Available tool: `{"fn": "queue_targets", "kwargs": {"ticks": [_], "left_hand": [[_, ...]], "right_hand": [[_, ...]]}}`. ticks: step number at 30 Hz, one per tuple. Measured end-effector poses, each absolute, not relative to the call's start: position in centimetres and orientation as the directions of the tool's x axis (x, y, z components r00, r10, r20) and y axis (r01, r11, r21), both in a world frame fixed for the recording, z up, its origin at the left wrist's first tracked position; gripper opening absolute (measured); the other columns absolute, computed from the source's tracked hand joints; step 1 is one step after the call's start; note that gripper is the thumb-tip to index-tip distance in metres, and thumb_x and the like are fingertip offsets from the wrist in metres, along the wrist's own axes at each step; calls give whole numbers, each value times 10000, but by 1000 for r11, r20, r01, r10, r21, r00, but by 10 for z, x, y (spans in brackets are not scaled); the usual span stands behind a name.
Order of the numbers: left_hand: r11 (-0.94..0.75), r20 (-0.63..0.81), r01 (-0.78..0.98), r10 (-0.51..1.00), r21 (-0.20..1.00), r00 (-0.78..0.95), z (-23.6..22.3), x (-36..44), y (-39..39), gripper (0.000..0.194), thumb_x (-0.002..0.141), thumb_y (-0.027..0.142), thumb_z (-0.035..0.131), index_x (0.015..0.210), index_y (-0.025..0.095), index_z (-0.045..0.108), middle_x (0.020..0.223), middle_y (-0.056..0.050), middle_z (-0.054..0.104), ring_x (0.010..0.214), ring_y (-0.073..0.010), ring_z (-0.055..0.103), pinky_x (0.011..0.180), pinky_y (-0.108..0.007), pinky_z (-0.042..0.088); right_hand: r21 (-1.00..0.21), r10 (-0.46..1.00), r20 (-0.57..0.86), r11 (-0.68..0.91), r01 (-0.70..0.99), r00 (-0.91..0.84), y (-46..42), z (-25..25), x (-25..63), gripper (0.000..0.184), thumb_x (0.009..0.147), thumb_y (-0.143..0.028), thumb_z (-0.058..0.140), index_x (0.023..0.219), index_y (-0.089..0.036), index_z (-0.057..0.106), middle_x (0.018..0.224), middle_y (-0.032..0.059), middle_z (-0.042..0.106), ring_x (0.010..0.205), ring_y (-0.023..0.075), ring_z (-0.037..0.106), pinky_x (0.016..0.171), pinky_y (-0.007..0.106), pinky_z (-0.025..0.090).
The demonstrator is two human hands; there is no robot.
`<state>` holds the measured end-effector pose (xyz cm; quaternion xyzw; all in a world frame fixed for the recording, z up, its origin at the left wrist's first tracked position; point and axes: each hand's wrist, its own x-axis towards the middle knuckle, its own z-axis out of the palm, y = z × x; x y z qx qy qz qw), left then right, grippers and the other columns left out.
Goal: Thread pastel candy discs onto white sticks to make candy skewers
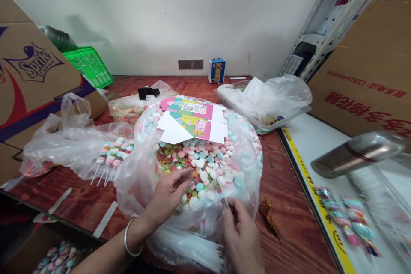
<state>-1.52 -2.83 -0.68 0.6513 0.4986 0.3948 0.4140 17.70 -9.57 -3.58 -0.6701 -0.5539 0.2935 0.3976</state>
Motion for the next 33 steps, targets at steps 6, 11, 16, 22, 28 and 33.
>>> {"fn": "queue_targets", "kwargs": {"ticks": [6, 11, 16, 22, 28, 33], "left_hand": [[-473, 380, 638, 878, 608, 290, -15, -23, 13, 237, 889, 89, 489, 991, 203, 670, 1001, -60, 661, 996, -204, 597, 921, -386, 487], [-490, 347, 664, 871, 564, 348, -17, -5, 26, 241, 889, 66, 480, 989, 198, 655, 966, -49, 639, 959, -199, 587, 860, -359, 497], [-492, 352, 696, 868, 523, 350, -15, 8, 38, 239, 895, 89, 474, 1012, 204, 648, 1003, -65, 639, 999, -218, 575, 880, -384, 485], [-644, 353, 664, 764, 379, 540, -8, 35, 49, 491, 855, 267, 608, 1328, 250, 480, 1295, -83, 557, 1197, -264, 479, 1005, -455, 411], [-759, 317, 602, 651, 247, 690, -6, 65, 43, 404, 814, 304, 630, 1209, 288, 548, 1421, -72, 446, 1239, -321, 417, 1012, -558, 361], [-677, 332, 705, 728, 212, 600, -11, 34, 34, 187, 814, 188, 596, 998, 218, 587, 1085, -78, 605, 1085, -272, 498, 1014, -523, 368]], "right_hand": [[-732, 958, 196, 0, 681, 210, -35, -31, 175, 301, 891, -397, 431, 881, -193, 652, 803, 23, 683, 686, 152, 619, 610, 236, 472], [-602, 933, 302, 28, 798, 195, 1, -33, 164, 307, 898, -353, 395, 854, -182, 646, 822, 57, 626, 778, 182, 577, 668, 274, 422], [-496, 912, 351, -12, 868, 213, 12, -34, 160, 326, 929, -346, 379, 898, -186, 661, 875, 70, 621, 759, 174, 560, 585, 258, 367], [-295, 851, 401, -229, 928, 338, 0, -34, 196, 405, 925, -329, 391, 1211, -127, 596, 1054, 158, 625, 751, 196, 583, 519, 282, 346], [-693, 915, 183, -138, 708, 358, -12, -49, 213, 363, 834, -401, 464, 1033, -177, 669, 859, 66, 692, 685, 183, 614, 617, 298, 484], [-742, 938, 192, -55, 668, 290, -25, -41, 210, 364, 850, -378, 432, 1056, -196, 671, 996, 56, 701, 853, 181, 640, 769, 300, 502]]}}
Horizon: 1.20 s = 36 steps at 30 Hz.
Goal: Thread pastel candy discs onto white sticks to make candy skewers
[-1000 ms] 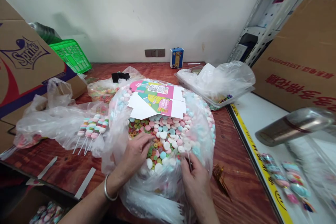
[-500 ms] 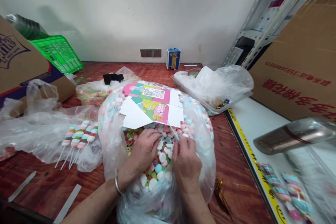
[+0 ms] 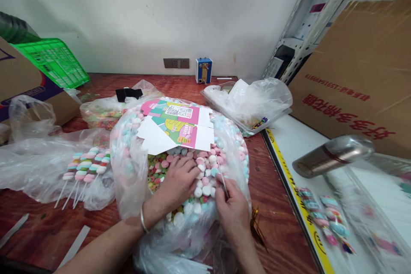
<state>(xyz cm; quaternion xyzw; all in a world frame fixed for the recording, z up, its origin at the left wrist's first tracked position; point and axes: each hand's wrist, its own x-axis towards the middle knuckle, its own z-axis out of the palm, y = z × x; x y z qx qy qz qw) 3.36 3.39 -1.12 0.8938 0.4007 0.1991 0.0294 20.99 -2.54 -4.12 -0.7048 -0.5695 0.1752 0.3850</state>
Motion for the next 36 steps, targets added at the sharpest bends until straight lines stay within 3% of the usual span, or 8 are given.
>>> {"fn": "queue_targets", "kwargs": {"ticks": [6, 10, 15, 18, 23, 26, 31, 36], "left_hand": [[-552, 398, 771, 816, 319, 419, -24, 0, 18, 95, 849, 177, 544, 912, 223, 598, 972, -62, 615, 985, -246, 547, 997, -494, 398], [-486, 428, 780, 848, 394, 312, -31, -12, 7, 241, 861, 222, 566, 1101, 232, 591, 1094, -87, 628, 1076, -269, 550, 973, -486, 438], [-445, 402, 761, 877, 472, 263, -33, -38, -13, 475, 867, 184, 553, 1331, 212, 453, 1272, -116, 561, 1214, -252, 503, 1038, -460, 434], [-460, 452, 743, 860, 486, 237, -31, -47, -27, 459, 871, 150, 533, 1320, 217, 464, 1265, -117, 560, 1211, -240, 512, 1032, -450, 451], [-633, 540, 609, 759, 478, 364, -31, -40, -48, 255, 868, 150, 556, 1109, 219, 603, 1106, -92, 617, 1136, -239, 541, 1006, -445, 466], [-642, 478, 584, 764, 496, 433, -32, -33, -54, 193, 887, 140, 534, 1040, 209, 632, 1007, -71, 638, 1033, -215, 559, 968, -419, 472], [-600, 427, 647, 797, 470, 428, -26, -25, -46, 177, 911, 158, 510, 1012, 199, 650, 947, -62, 650, 947, -214, 552, 879, -401, 468], [-496, 419, 713, 856, 495, 304, -25, -25, -28, 184, 900, 130, 506, 998, 206, 642, 933, -60, 626, 924, -212, 555, 842, -373, 470]], "right_hand": [[-635, 887, 250, -151, 758, 387, -20, -47, 202, 380, 812, -333, 446, 1065, -142, 657, 932, 131, 633, 802, 247, 577, 712, 385, 469], [-712, 943, 232, -2, 702, 238, -14, -48, 161, 358, 866, -334, 420, 1084, -161, 646, 855, 56, 634, 734, 178, 579, 669, 283, 477], [-734, 952, 242, 55, 676, 185, -24, -40, 146, 453, 910, -404, 420, 1263, -158, 563, 1031, 69, 650, 803, 161, 603, 736, 264, 483], [-558, 931, 248, -89, 825, 268, -40, -42, 173, 504, 911, -444, 418, 1308, -159, 540, 1083, 97, 657, 776, 189, 612, 714, 319, 475], [-282, 942, 163, -240, 929, 293, -73, -46, 218, 414, 909, -429, 394, 1130, -187, 647, 1051, 95, 671, 790, 232, 635, 527, 309, 416], [-345, 916, 254, -214, 914, 311, -86, -39, 217, 370, 899, -423, 421, 1080, -205, 659, 1042, 80, 665, 718, 195, 629, 512, 289, 416], [-604, 923, 339, 67, 794, 180, -83, -29, 170, 314, 893, -447, 471, 929, -203, 666, 781, 29, 625, 620, 141, 574, 582, 253, 438], [-671, 943, 230, -26, 741, 242, -66, -44, 133, 231, 817, -406, 537, 868, -211, 650, 858, 38, 598, 704, 166, 559, 573, 253, 385]]}}
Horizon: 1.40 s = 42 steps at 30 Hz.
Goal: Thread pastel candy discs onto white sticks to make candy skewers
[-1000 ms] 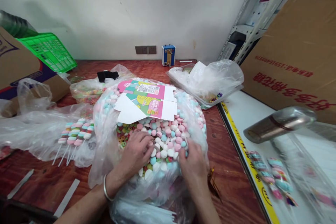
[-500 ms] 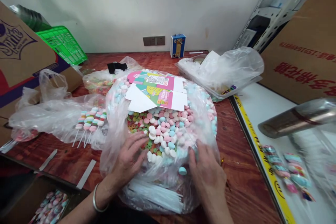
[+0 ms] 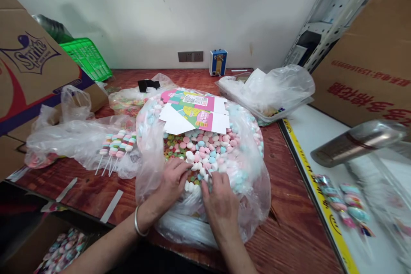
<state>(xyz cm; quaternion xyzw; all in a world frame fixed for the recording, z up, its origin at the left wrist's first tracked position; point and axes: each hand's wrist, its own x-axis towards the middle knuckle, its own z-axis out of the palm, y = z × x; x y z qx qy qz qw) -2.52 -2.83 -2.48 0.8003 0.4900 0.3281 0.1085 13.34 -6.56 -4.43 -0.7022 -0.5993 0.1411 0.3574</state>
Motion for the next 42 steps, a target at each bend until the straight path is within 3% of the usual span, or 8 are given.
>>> {"fn": "queue_targets", "kwargs": {"ticks": [6, 12, 18, 26, 30, 35, 39, 42], "left_hand": [[-266, 362, 786, 930, 558, 58, -26, -68, -19, 198, 858, 57, 510, 936, 180, 643, 950, -61, 627, 939, -202, 570, 836, -353, 484], [-335, 380, 749, 917, 572, 120, -19, -73, -22, 179, 837, 62, 556, 914, 187, 660, 911, -42, 646, 918, -190, 581, 822, -328, 479], [-512, 375, 661, 857, 549, 353, -13, -21, -24, 142, 860, 139, 591, 974, 189, 660, 943, -56, 649, 924, -202, 568, 827, -346, 465], [-516, 322, 794, 848, 320, 421, -24, 6, -23, 101, 882, 217, 579, 961, 219, 640, 1120, -60, 615, 1076, -253, 517, 929, -465, 436], [-578, 436, 681, 808, 450, 397, -26, 3, -27, 195, 877, 133, 548, 1030, 225, 624, 1318, -69, 557, 1259, -275, 443, 1023, -482, 389], [-193, 132, 278, 966, 941, 224, -22, 3, -33, 102, 844, 200, 597, 942, 172, 598, 864, -38, 676, 734, -145, 632, 664, -267, 517], [66, -72, 40, 984, 997, 162, -22, -3, -30, 250, 804, 230, 642, 1044, 162, 626, 917, -46, 685, 720, -122, 645, 667, -236, 517], [228, -221, -42, 966, 973, 134, -23, -9, -27, 270, 761, 228, 688, 1016, 147, 649, 816, -31, 698, 684, -121, 660, 658, -225, 519]], "right_hand": [[-814, 955, 176, 6, 581, 237, -63, -59, 147, 354, 838, -485, 508, 959, -199, 678, 899, 47, 636, 645, 139, 563, 586, 255, 459], [-993, 940, -101, -113, 18, 327, -68, -66, 164, 437, 732, -522, 694, 999, -176, 669, 797, 34, 687, 735, 172, 622, 613, 246, 480], [-985, 912, -170, -145, -94, 373, -70, -63, 170, 437, 712, -508, 715, 996, -178, 680, 535, -39, 552, 519, 127, 522, 458, 216, 395], [-989, 967, -118, -96, -109, 227, -68, -51, 171, 300, 745, -436, 728, 938, -209, 687, 758, -1, 646, 742, 139, 593, 654, 219, 465], [-990, 981, -101, -83, -110, 167, -73, -39, 165, 286, 758, -431, 720, 930, -206, 682, 782, -3, 635, 730, 124, 573, 673, 213, 463], [-986, 986, -147, -141, -90, 73, -83, -27, 157, 346, 767, -462, 694, 992, -201, 670, 659, -31, 581, 554, 100, 498, 560, 218, 450], [-992, 967, -113, -122, 26, 229, -71, -38, 166, 413, 761, -504, 668, 1023, -185, 654, 888, 43, 677, 734, 159, 603, 656, 261, 489], [-937, 900, 16, -139, 321, 436, -56, -45, 176, 487, 780, -530, 603, 1131, -194, 631, 981, 57, 663, 608, 129, 550, 593, 278, 465]]}}
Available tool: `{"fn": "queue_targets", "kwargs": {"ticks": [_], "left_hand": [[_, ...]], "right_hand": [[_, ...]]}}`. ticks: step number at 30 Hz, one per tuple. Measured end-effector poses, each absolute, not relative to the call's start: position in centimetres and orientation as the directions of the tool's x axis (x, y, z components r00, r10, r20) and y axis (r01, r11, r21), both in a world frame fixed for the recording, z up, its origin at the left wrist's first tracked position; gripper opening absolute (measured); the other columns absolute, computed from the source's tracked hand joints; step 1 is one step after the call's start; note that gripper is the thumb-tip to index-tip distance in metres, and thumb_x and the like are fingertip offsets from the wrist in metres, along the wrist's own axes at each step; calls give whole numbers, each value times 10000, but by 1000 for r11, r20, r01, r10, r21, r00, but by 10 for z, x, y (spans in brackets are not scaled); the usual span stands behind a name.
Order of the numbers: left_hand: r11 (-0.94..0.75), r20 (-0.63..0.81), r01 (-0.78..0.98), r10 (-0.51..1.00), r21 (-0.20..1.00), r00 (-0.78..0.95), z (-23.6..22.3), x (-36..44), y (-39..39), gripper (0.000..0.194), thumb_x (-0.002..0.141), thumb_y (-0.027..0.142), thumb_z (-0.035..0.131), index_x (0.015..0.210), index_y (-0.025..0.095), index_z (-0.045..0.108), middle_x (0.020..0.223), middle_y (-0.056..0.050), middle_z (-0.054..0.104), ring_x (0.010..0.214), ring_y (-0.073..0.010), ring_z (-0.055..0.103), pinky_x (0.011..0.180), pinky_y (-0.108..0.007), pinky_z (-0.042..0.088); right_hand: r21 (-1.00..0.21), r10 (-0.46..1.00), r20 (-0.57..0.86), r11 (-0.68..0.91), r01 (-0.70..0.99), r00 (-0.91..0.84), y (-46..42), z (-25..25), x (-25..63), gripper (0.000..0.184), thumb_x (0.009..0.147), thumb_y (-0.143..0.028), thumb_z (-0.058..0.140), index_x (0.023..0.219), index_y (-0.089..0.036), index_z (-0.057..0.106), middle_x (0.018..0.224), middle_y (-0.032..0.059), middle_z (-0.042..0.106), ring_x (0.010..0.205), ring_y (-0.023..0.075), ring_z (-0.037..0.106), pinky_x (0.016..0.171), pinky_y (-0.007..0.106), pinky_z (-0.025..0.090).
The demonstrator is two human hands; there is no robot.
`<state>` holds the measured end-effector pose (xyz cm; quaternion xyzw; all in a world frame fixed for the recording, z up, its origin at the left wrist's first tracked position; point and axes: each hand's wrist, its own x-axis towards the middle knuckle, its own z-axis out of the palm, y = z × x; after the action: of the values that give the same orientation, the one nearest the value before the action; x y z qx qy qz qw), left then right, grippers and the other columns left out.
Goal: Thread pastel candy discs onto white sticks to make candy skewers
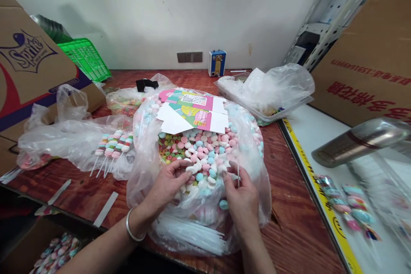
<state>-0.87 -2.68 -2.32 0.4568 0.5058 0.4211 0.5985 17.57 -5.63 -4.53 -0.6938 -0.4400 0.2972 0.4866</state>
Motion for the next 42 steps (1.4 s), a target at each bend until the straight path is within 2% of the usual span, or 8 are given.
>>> {"fn": "queue_targets", "kwargs": {"ticks": [4, 8, 11, 17, 28, 34, 38, 42], "left_hand": [[376, -361, -169, 926, 911, 113, -22, -11, -29, 309, 723, 250, 741, 998, 140, 654, 779, -30, 715, 702, -132, 686, 672, -226, 538], [401, -384, -256, 916, 879, 116, -19, -11, -32, 323, 702, 262, 774, 981, 136, 670, 852, -50, 718, 743, -142, 701, 676, -224, 549], [410, -389, -323, 912, 853, 130, -19, -12, -32, 343, 679, 277, 799, 963, 130, 677, 894, -62, 711, 761, -149, 703, 705, -239, 558], [412, -342, -411, 910, 813, 235, -19, -13, -36, 413, 680, 367, 800, 993, 121, 689, 898, -73, 711, 770, -138, 684, 728, -243, 553], [302, -212, -345, 938, 889, 275, -16, -11, -46, 450, 641, 264, 841, 1032, 143, 654, 1013, -96, 728, 941, -178, 678, 885, -292, 502], [244, -219, -347, 970, 906, 109, -24, -15, -37, 427, 626, 283, 839, 972, 143, 631, 933, -71, 725, 862, -167, 685, 805, -276, 530], [189, -197, -360, 980, 914, 13, -26, -15, -33, 410, 620, 245, 827, 945, 157, 594, 927, -54, 702, 857, -154, 670, 768, -257, 533], [167, -176, -337, 984, 927, 3, -26, -15, -33, 351, 658, 190, 773, 944, 162, 572, 897, -44, 693, 832, -134, 657, 736, -230, 518]], "right_hand": [[-705, 927, 225, -57, 707, 299, -50, -46, 171, 380, 799, -525, 540, 914, -188, 671, 861, 50, 620, 627, 146, 519, 625, 294, 423], [-604, 941, 236, -53, 795, 242, -53, -47, 159, 307, 849, -472, 477, 794, -203, 617, 815, 41, 592, 671, 161, 514, 610, 279, 382], [-705, 951, 221, 4, 710, 215, -57, -42, 156, 323, 861, -479, 470, 836, -203, 635, 821, 36, 619, 687, 156, 536, 639, 267, 410], [-967, 1000, 14, 16, 255, -10, -68, -20, 151, 309, 842, -488, 572, 853, -202, 689, 751, 9, 663, 703, 157, 585, 646, 238, 450], [-940, 999, 10, -1, 342, 31, -72, -20, 140, 365, 864, -490, 539, 1028, -195, 678, 861, 35, 710, 754, 179, 643, 680, 267, 510], [-622, 949, 307, 143, 770, 72, -95, -21, 141, 425, 942, -374, 377, 1296, -251, 577, 1172, 57, 689, 906, 204, 688, 660, 277, 520], [-326, 907, 409, 244, 913, -96, -112, -34, 141, 453, 919, -290, 433, 1358, -255, 541, 991, 45, 754, 588, 163, 682, 472, 258, 430], [-221, 899, 414, 254, 942, -145, -119, -35, 138, 449, 929, -287, 427, 1357, -223, 547, 815, 30, 761, 497, 148, 647, 387, 252, 354]]}}
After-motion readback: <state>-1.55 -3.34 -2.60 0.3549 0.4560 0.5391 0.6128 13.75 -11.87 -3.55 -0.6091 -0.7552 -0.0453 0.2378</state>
